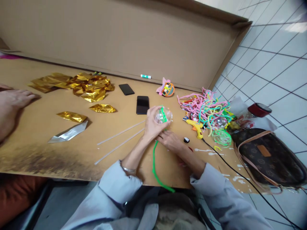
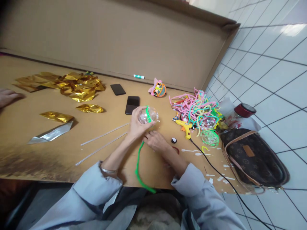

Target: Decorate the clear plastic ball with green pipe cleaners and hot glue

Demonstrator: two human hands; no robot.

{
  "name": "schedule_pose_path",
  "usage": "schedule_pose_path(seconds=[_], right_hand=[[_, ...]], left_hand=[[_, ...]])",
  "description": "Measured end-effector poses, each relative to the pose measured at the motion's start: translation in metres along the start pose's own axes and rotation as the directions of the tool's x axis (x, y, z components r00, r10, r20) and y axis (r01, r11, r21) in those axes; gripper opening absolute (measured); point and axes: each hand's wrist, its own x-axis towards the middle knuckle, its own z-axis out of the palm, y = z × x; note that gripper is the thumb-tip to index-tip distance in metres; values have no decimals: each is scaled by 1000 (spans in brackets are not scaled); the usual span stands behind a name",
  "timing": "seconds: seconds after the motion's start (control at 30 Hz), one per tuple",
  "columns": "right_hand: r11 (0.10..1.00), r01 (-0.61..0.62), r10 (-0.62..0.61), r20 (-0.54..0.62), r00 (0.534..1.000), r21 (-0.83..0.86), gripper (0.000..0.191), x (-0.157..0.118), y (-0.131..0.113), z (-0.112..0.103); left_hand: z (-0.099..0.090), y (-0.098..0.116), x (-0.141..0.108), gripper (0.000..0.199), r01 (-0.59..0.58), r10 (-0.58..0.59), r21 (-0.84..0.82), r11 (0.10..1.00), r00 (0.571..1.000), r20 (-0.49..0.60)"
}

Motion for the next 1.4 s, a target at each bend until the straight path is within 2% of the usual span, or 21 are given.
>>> schedule_pose_path(seconds=[0.07, 0.1, 0.13, 0.2, 0.27, 0.37, 0.43, 0.47, 0.6, 0.7, 0.87, 0.93, 1.1, 1.23, 1.33, 1.4], right_hand=[[999, 35, -28, -172, 985, 40, 21, -16, -3, 3], [996, 40, -15, -285, 958, 81, 22, -26, -5, 4], [990, 32, 29, -425, 905, 136, 22, -35, -8, 3], [955, -35, 211, -590, 779, 295, 22, -53, -11, -1], [891, -69, 390, -677, 624, 450, 22, -66, -13, -9], [800, -110, 577, -709, 405, 589, 17, -73, -15, -21], [770, -149, 630, -701, 335, 621, 16, -71, -17, -25], [774, -171, 629, -708, 322, 610, 15, -70, -17, -25], [842, -242, 538, -783, 314, 481, 11, -63, -18, -21], [847, -236, 530, -778, 336, 476, 14, -62, -13, -19], [891, -151, 447, -767, 461, 428, 25, -63, -6, -24], [903, -131, 418, -761, 497, 410, 32, -63, -6, -26], [913, -94, 386, -765, 515, 398, 43, -64, -5, -26], [852, -101, 479, -686, 548, 514, 39, -65, -2, -19], [765, -138, 589, -598, 543, 628, 37, -63, -2, -15], [735, -139, 615, -565, 551, 664, 37, -63, -3, -15]], left_hand=[[1, 0, -2, 67, 24, -24, 8, 1000, 999, 35], [2, 0, -3, 67, 34, -34, 12, 999, 998, 56], [3, 0, -4, 67, 38, -39, 15, 999, 996, 81], [5, 1, -7, 67, 27, -30, 18, 999, 991, 130], [8, 3, -12, 66, 9, -12, 23, 1000, 985, 174], [12, 7, -20, 66, 12, -22, 44, 999, 972, 233], [13, 8, -24, 66, 10, -21, 42, 999, 959, 284], [14, 8, -26, 65, 4, -17, 42, 999, 952, 306], [17, 6, -30, 62, -35, 20, 36, 999, 936, 351], [17, 6, -30, 60, -53, 35, 42, 998, 936, 350], [14, 9, -29, 59, -74, 51, 51, 996, 929, 368], [13, 10, -28, 58, -84, 61, 48, 995, 927, 369], [12, 13, -28, 58, -99, 74, 42, 994, 914, 399], [12, 15, -28, 55, -123, 93, 51, 991, 915, 393], [12, 16, -28, 56, -111, 78, 63, 992, 915, 396], [12, 15, -29, 57, -100, 67, 62, 993, 915, 397]])
